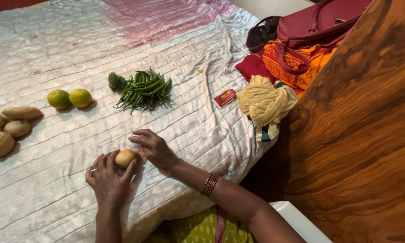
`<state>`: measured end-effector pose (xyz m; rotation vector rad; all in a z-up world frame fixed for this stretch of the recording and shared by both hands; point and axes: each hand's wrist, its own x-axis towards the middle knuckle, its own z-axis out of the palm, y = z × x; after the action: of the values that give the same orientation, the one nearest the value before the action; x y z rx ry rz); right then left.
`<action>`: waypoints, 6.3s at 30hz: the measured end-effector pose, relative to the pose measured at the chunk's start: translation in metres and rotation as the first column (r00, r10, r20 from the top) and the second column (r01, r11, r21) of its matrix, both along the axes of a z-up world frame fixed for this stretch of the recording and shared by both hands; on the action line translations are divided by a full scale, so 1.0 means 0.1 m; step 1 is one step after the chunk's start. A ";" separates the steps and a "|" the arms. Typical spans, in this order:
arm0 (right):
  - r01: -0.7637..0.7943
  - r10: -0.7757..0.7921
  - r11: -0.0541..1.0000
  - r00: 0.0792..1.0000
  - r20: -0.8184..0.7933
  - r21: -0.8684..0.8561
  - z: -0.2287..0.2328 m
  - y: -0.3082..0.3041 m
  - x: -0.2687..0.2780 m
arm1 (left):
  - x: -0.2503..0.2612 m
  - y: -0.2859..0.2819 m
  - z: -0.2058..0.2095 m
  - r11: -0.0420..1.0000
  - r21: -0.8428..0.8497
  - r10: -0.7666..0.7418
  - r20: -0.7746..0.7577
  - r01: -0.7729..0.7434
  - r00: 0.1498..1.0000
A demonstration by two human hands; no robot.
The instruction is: The person peels a potato by hand and then cleans it with a cloth.
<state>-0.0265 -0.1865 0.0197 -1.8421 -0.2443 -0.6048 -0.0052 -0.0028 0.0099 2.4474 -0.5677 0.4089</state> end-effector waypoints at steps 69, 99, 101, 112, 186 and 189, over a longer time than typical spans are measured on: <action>-0.196 0.426 0.832 0.824 -0.372 0.519 0.09 0.17 0.34 | -0.14 -0.04 0.28 0.988 -0.144 0.016 -0.255 -0.055 0.967; -0.238 0.441 0.848 0.813 -0.380 0.474 -0.11 0.39 1.03 | 2.41 1.04 0.11 0.860 0.009 0.471 0.369 -0.510 0.801; -0.271 0.460 0.837 0.818 -0.344 0.475 -0.14 0.45 1.15 | 2.52 0.98 0.06 0.833 0.104 0.479 0.357 -0.544 0.802; -0.368 0.523 0.826 0.784 -0.335 0.427 -0.05 0.45 1.10 | 2.18 1.06 0.28 0.888 0.147 0.425 0.094 -0.435 0.900; 0.173 -0.056 0.910 0.951 -0.303 0.376 -0.11 -0.58 0.66 | 0.13 -0.56 0.69 0.978 -0.203 0.004 -0.245 -0.056 0.970; 0.121 -0.071 0.949 0.982 -0.174 0.292 0.00 -0.52 0.63 | -0.02 -0.48 0.87 0.981 -0.192 -0.011 -0.275 -0.043 0.961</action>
<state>0.0363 -0.2386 0.0197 -1.6019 0.0465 -0.5241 -0.0074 -0.0509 0.0965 2.2678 -0.3700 0.1191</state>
